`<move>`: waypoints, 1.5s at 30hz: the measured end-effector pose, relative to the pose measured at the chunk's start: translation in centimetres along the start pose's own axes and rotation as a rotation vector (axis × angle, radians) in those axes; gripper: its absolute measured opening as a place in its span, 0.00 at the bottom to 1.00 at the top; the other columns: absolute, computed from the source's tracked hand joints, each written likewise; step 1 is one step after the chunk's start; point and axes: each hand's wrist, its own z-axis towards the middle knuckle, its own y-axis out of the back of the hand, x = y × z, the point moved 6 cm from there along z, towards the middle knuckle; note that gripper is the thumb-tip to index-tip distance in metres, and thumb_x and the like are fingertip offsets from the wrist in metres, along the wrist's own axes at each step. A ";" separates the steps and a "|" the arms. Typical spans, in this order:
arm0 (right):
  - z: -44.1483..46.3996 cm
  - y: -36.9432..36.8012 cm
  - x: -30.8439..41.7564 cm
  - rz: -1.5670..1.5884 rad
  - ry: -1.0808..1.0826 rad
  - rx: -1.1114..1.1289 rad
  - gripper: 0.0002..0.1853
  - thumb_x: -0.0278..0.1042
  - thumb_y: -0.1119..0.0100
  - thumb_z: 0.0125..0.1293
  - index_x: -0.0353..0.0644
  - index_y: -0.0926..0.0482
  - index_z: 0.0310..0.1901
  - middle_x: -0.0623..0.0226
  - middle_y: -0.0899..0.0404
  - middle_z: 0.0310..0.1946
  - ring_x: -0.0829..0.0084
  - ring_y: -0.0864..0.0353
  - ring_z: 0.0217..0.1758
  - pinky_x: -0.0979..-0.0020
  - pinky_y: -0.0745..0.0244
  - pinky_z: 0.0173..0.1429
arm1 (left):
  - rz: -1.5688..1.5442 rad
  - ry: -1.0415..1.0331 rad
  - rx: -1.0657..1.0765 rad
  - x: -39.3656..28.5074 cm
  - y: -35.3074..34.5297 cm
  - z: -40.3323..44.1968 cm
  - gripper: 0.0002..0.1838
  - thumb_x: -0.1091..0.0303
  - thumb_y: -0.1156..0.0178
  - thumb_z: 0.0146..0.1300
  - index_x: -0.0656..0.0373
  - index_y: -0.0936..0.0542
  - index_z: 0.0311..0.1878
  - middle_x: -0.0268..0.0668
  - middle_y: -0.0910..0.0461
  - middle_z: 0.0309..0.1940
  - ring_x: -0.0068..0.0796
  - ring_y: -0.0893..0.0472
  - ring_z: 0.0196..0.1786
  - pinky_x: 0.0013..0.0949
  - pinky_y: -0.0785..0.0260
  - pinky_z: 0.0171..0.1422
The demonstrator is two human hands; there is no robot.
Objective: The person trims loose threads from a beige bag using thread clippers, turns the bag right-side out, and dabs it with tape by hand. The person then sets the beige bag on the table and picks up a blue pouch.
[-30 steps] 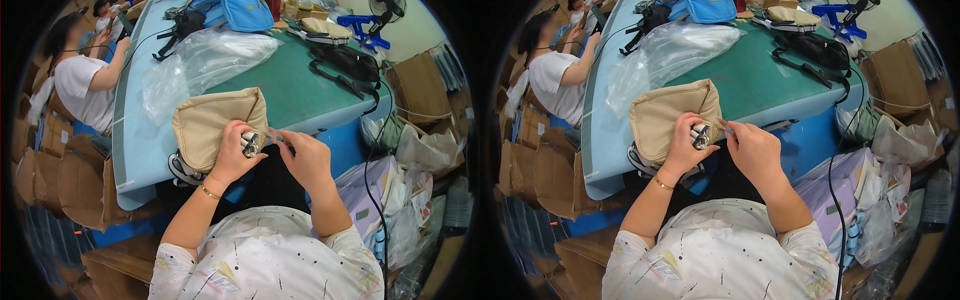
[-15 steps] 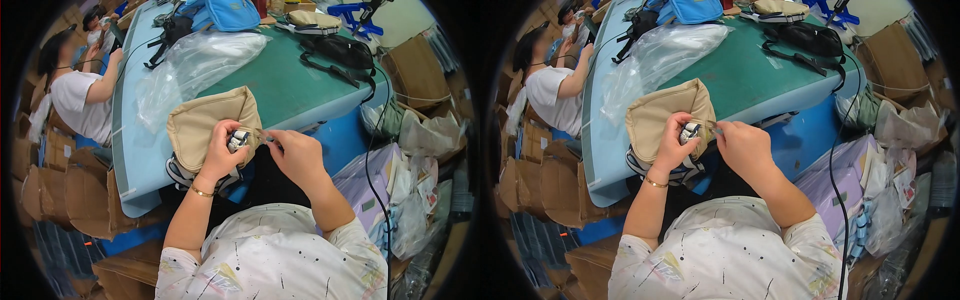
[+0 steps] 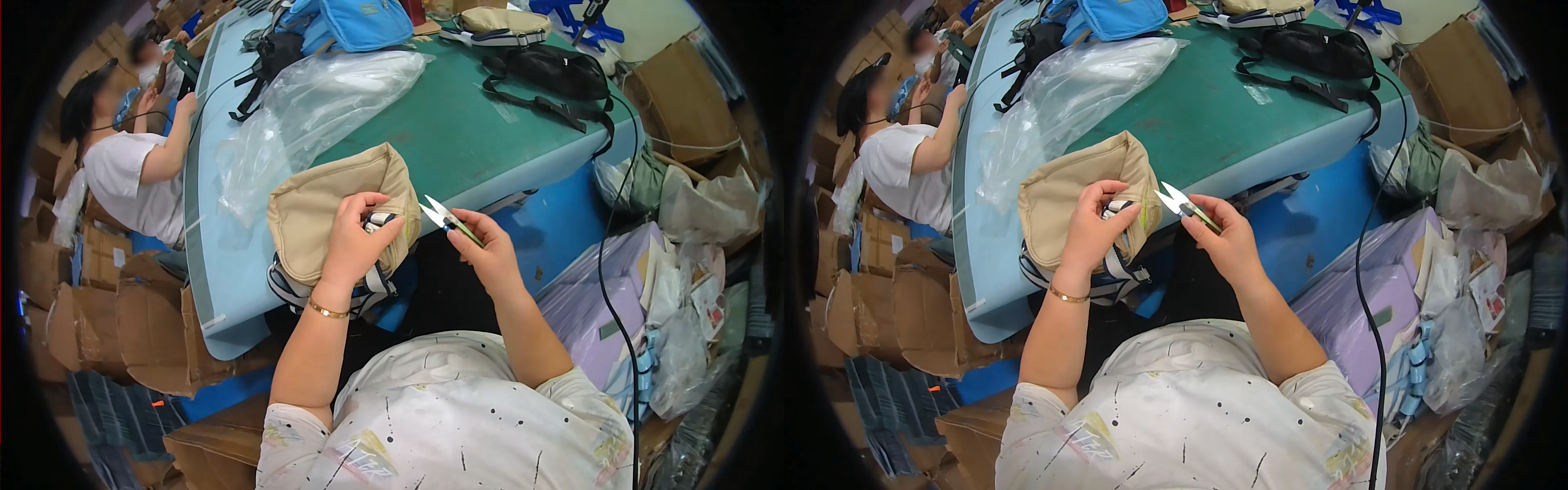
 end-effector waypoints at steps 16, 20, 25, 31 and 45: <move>3.5 -3.9 0.9 -0.424 0.351 -0.058 0.19 0.36 0.31 0.53 0.38 0.31 0.40 0.62 0.19 0.33 0.70 0.19 0.35 0.69 0.27 0.40 | 0.201 -0.291 0.035 -1.2 -0.3 -0.4 0.21 0.76 0.47 0.58 0.55 0.29 0.57 0.44 0.37 0.52 0.41 0.35 0.57 0.36 0.41 0.62; 4.6 -4.3 0.7 -0.498 0.366 -0.023 0.19 0.36 0.32 0.53 0.38 0.30 0.40 0.58 0.18 0.33 0.63 0.17 0.36 0.66 0.25 0.39 | 0.172 -0.311 0.066 -1.2 0.0 -0.4 0.23 0.75 0.47 0.59 0.54 0.31 0.59 0.43 0.38 0.53 0.39 0.35 0.58 0.35 0.42 0.63; 5.3 -4.3 1.4 -0.491 0.404 0.058 0.15 0.28 0.33 0.55 0.38 0.30 0.38 0.68 0.21 0.28 0.80 0.25 0.31 0.75 0.29 0.36 | 0.084 -0.281 0.092 -0.9 -0.1 -0.4 0.23 0.74 0.46 0.59 0.56 0.31 0.60 0.43 0.39 0.55 0.38 0.35 0.59 0.35 0.41 0.64; 5.6 -4.9 1.1 -0.599 0.446 0.115 0.14 0.26 0.36 0.58 0.38 0.31 0.42 0.68 0.22 0.28 0.79 0.28 0.30 0.75 0.30 0.37 | 0.527 -0.531 -0.193 -2.7 -0.9 -1.1 0.18 0.77 0.45 0.56 0.60 0.25 0.52 0.46 0.35 0.54 0.45 0.30 0.54 0.39 0.35 0.58; 5.2 -3.4 -0.7 0.005 0.121 0.259 0.10 0.22 0.43 0.62 0.44 0.34 0.39 0.73 0.27 0.34 0.86 0.35 0.34 0.84 0.38 0.38 | 0.159 -0.525 -0.038 -1.2 -0.1 -0.4 0.13 0.82 0.48 0.57 0.61 0.25 0.46 0.41 0.30 0.46 0.38 0.25 0.48 0.32 0.31 0.53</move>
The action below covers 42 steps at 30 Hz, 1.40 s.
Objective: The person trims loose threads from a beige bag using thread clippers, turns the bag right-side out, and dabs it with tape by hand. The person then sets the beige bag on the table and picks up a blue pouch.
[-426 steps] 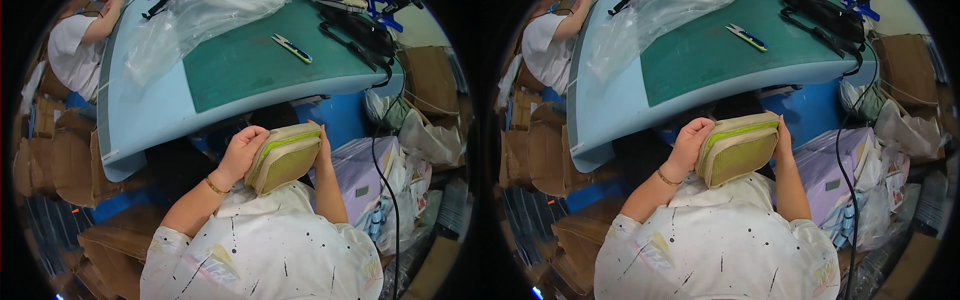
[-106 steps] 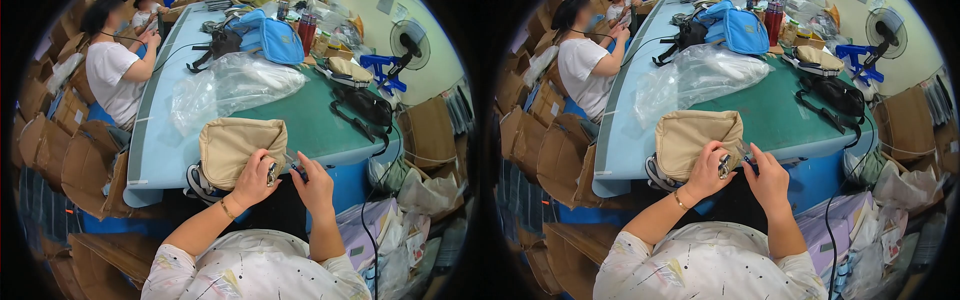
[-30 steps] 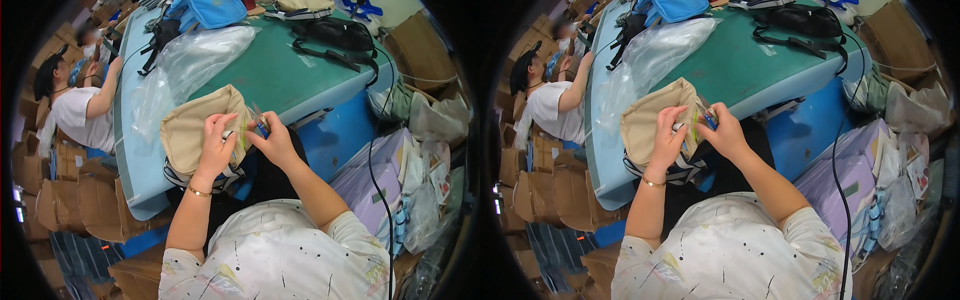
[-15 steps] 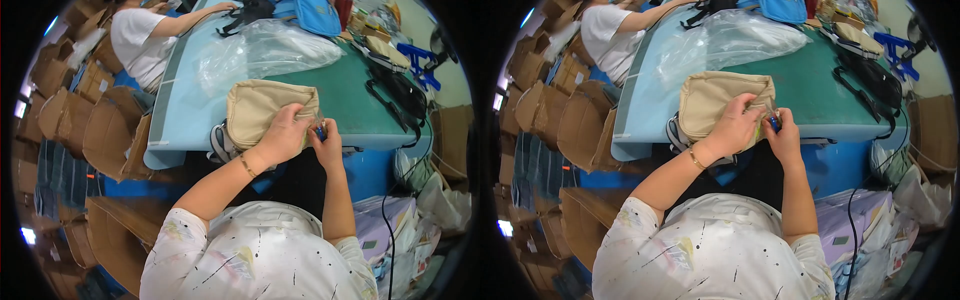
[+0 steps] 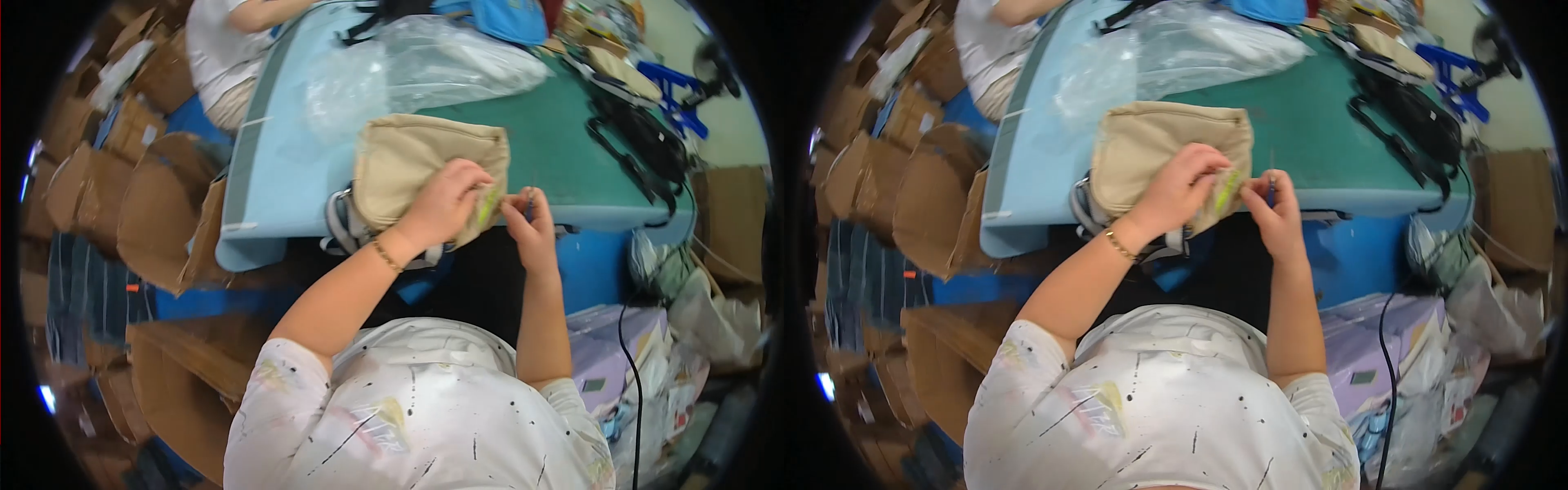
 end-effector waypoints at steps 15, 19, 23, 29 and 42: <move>-0.4 -1.5 2.1 -0.598 0.348 -0.162 0.16 0.27 0.33 0.56 0.39 0.33 0.40 0.65 0.20 0.30 0.81 0.26 0.29 0.76 0.29 0.35 | -0.368 0.324 0.066 2.0 -0.1 -0.1 0.12 0.80 0.49 0.62 0.61 0.25 0.48 0.34 0.28 0.44 0.24 0.26 0.48 0.27 0.32 0.54; -0.6 -0.5 1.7 -0.623 0.364 -0.292 0.13 0.28 0.36 0.59 0.38 0.32 0.39 0.66 0.21 0.27 0.81 0.26 0.27 0.77 0.29 0.34 | -0.076 0.073 0.044 0.7 0.0 0.3 0.10 0.79 0.49 0.61 0.59 0.23 0.45 0.38 0.23 0.41 0.34 0.25 0.48 0.32 0.33 0.53; -1.2 -0.1 1.2 -0.545 0.309 -0.295 0.14 0.28 0.36 0.59 0.38 0.33 0.40 0.67 0.21 0.28 0.82 0.27 0.28 0.77 0.29 0.35 | 0.072 -0.068 0.080 -0.6 -0.3 0.7 0.10 0.77 0.46 0.58 0.59 0.23 0.44 0.39 0.23 0.40 0.39 0.26 0.47 0.36 0.32 0.53; -1.3 -0.8 0.8 -0.468 0.318 -0.189 0.14 0.25 0.36 0.59 0.39 0.33 0.40 0.70 0.22 0.30 0.84 0.27 0.29 0.79 0.29 0.36 | 0.096 -0.090 0.072 -1.2 -0.3 0.6 0.15 0.75 0.41 0.51 0.59 0.25 0.45 0.40 0.26 0.41 0.40 0.27 0.46 0.36 0.32 0.52; -0.9 0.2 -0.1 -0.145 0.184 -0.124 0.14 0.25 0.39 0.61 0.42 0.36 0.41 0.69 0.25 0.31 0.85 0.32 0.26 0.83 0.35 0.27 | 0.327 -0.153 0.169 -2.1 -1.2 0.6 0.14 0.79 0.42 0.50 0.60 0.22 0.43 0.39 0.26 0.40 0.40 0.27 0.44 0.35 0.31 0.50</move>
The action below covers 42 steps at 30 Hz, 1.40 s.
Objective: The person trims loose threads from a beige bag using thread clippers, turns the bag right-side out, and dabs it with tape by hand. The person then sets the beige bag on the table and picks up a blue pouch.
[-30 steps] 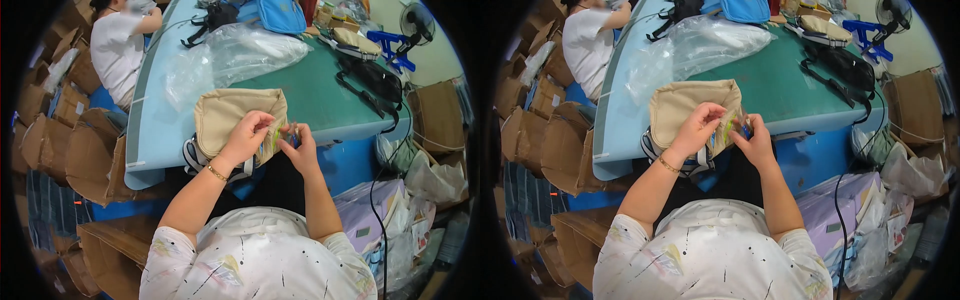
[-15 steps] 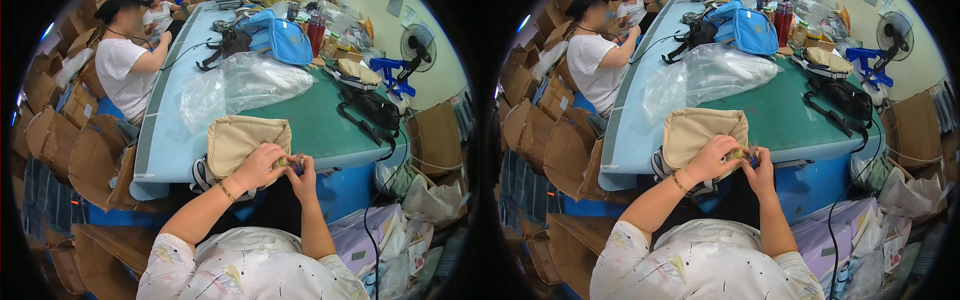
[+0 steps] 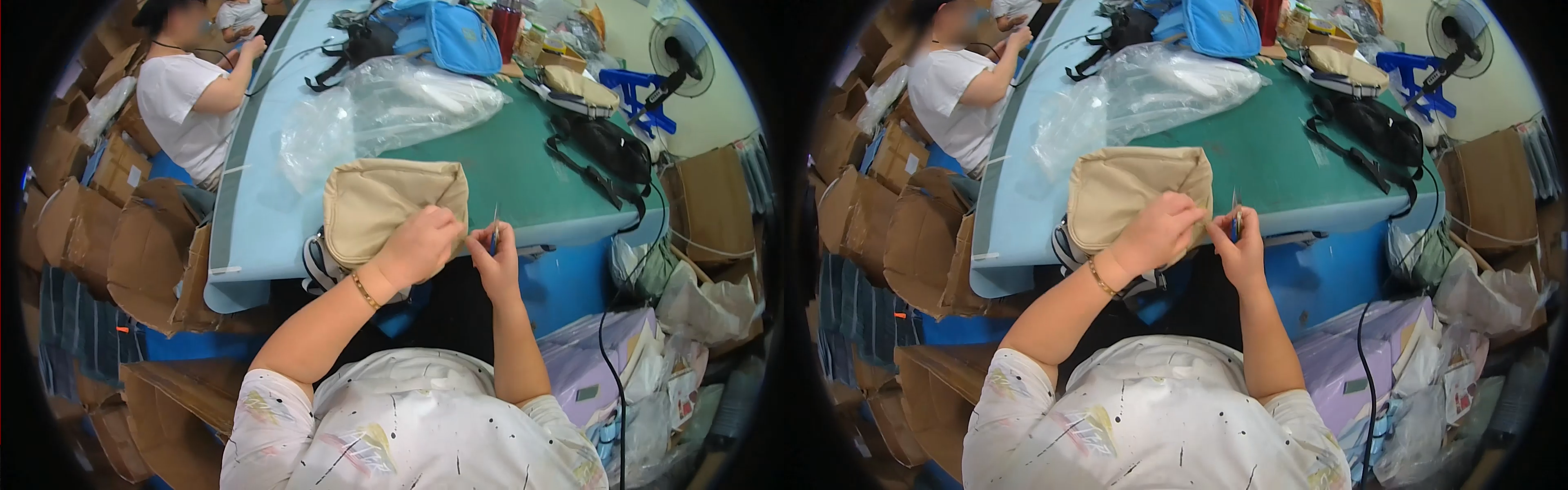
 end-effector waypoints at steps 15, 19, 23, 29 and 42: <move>-0.9 -0.5 0.8 -0.242 0.060 -0.042 0.18 0.28 0.33 0.55 0.41 0.33 0.44 0.70 0.22 0.35 0.84 0.30 0.28 0.78 0.32 0.33 | -0.342 0.208 0.063 1.8 0.6 0.2 0.14 0.80 0.44 0.56 0.62 0.23 0.47 0.39 0.25 0.42 0.35 0.24 0.44 0.31 0.30 0.47; -0.3 -1.1 1.4 -0.381 0.158 -0.111 0.19 0.30 0.33 0.56 0.40 0.34 0.42 0.68 0.22 0.26 0.79 0.26 0.26 0.75 0.29 0.31 | -0.285 0.151 0.028 1.9 0.7 0.1 0.14 0.80 0.44 0.56 0.62 0.24 0.47 0.39 0.24 0.42 0.37 0.24 0.44 0.33 0.30 0.49; -0.1 -0.3 0.9 -0.523 0.202 -0.187 0.19 0.31 0.33 0.56 0.40 0.34 0.42 0.68 0.22 0.24 0.78 0.27 0.22 0.75 0.29 0.30 | -0.254 0.130 0.046 1.7 0.6 0.2 0.13 0.79 0.43 0.56 0.61 0.23 0.46 0.39 0.22 0.41 0.38 0.25 0.46 0.35 0.31 0.50; -0.4 0.5 1.2 -0.310 0.186 -0.176 0.18 0.31 0.33 0.56 0.40 0.33 0.41 0.67 0.21 0.25 0.77 0.26 0.23 0.75 0.29 0.30 | -0.207 0.067 0.032 1.1 0.8 0.7 0.13 0.75 0.40 0.55 0.60 0.23 0.46 0.37 0.22 0.39 0.39 0.26 0.46 0.36 0.32 0.50; -0.2 -0.1 0.7 -0.318 0.161 -0.071 0.17 0.30 0.34 0.57 0.40 0.33 0.42 0.66 0.20 0.28 0.78 0.23 0.28 0.75 0.28 0.34 | -0.049 0.117 0.121 0.5 0.2 1.4 0.11 0.74 0.38 0.50 0.56 0.20 0.39 0.36 0.24 0.34 0.38 0.25 0.41 0.37 0.31 0.47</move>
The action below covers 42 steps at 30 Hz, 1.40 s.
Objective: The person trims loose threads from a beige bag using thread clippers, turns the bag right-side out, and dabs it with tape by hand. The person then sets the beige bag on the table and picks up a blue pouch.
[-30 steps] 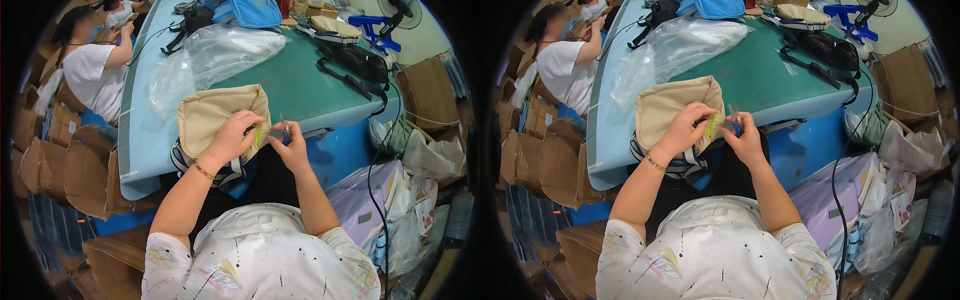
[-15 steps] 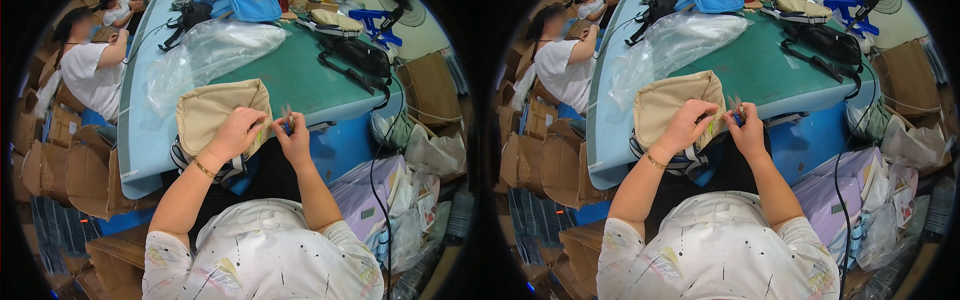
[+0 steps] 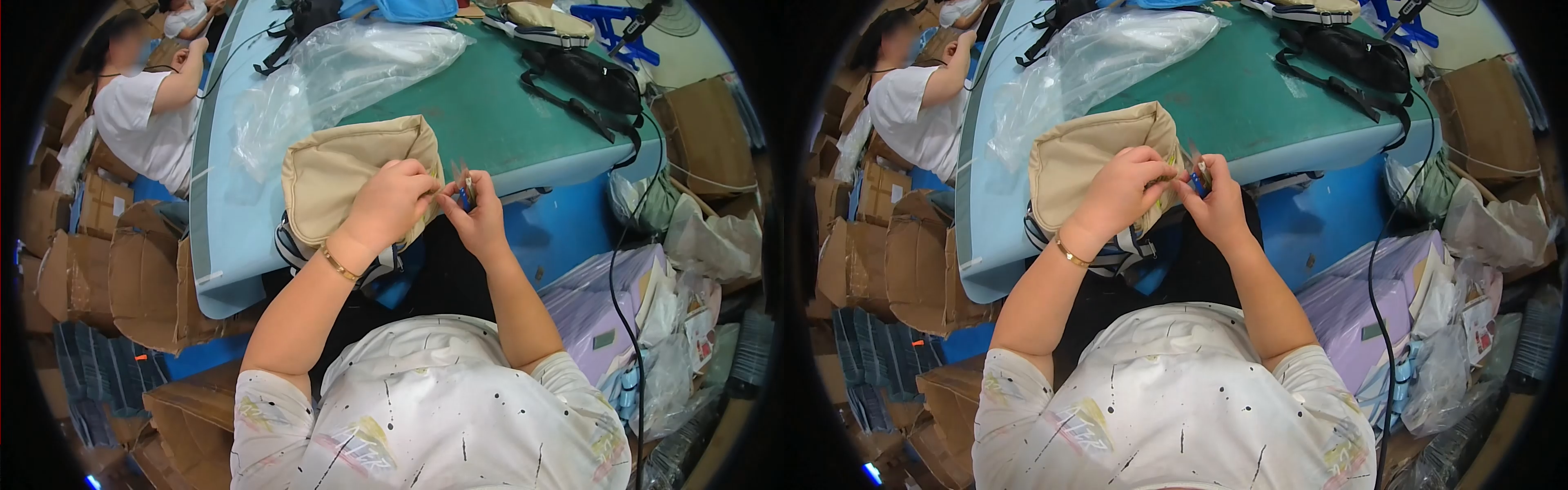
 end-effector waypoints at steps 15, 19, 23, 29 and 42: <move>-2.9 2.0 -0.2 -0.182 -0.079 -0.023 0.21 0.36 0.36 0.59 0.37 0.26 0.52 0.65 0.22 0.32 0.75 0.25 0.30 0.75 0.29 0.36 | 0.180 0.018 -0.108 -0.1 -0.1 -0.2 0.04 0.69 0.40 0.58 0.57 0.23 0.32 0.36 0.26 0.29 0.39 0.24 0.34 0.36 0.31 0.35; -4.3 1.7 0.6 -0.376 -0.087 0.070 0.24 0.38 0.36 0.59 0.41 0.27 0.56 0.62 0.23 0.30 0.70 0.25 0.28 0.71 0.29 0.33 | 0.164 0.017 -0.100 -0.1 -0.2 0.1 0.04 0.69 0.41 0.58 0.58 0.23 0.32 0.37 0.25 0.29 0.40 0.24 0.33 0.37 0.32 0.34; -4.4 1.2 1.2 -0.502 0.017 0.050 0.22 0.40 0.36 0.58 0.41 0.25 0.53 0.62 0.22 0.27 0.65 0.22 0.26 0.68 0.27 0.30 | 0.218 0.038 -0.041 -0.2 -0.4 0.6 0.05 0.67 0.41 0.58 0.56 0.25 0.31 0.34 0.27 0.28 0.37 0.24 0.34 0.38 0.30 0.34; -3.5 1.0 2.6 -0.581 0.102 0.059 0.17 0.39 0.37 0.58 0.41 0.23 0.48 0.62 0.21 0.25 0.63 0.21 0.26 0.68 0.28 0.28 | 0.208 0.027 -0.051 -0.2 -0.4 0.7 0.05 0.68 0.41 0.59 0.58 0.25 0.32 0.38 0.27 0.27 0.40 0.25 0.31 0.38 0.33 0.32; -3.3 2.3 2.1 -0.624 -0.009 0.070 0.12 0.37 0.39 0.59 0.44 0.21 0.44 0.61 0.21 0.26 0.60 0.22 0.25 0.66 0.28 0.28 | 0.191 0.036 -0.114 0.1 -0.1 0.3 0.05 0.67 0.43 0.61 0.58 0.26 0.34 0.38 0.26 0.29 0.42 0.24 0.33 0.39 0.32 0.33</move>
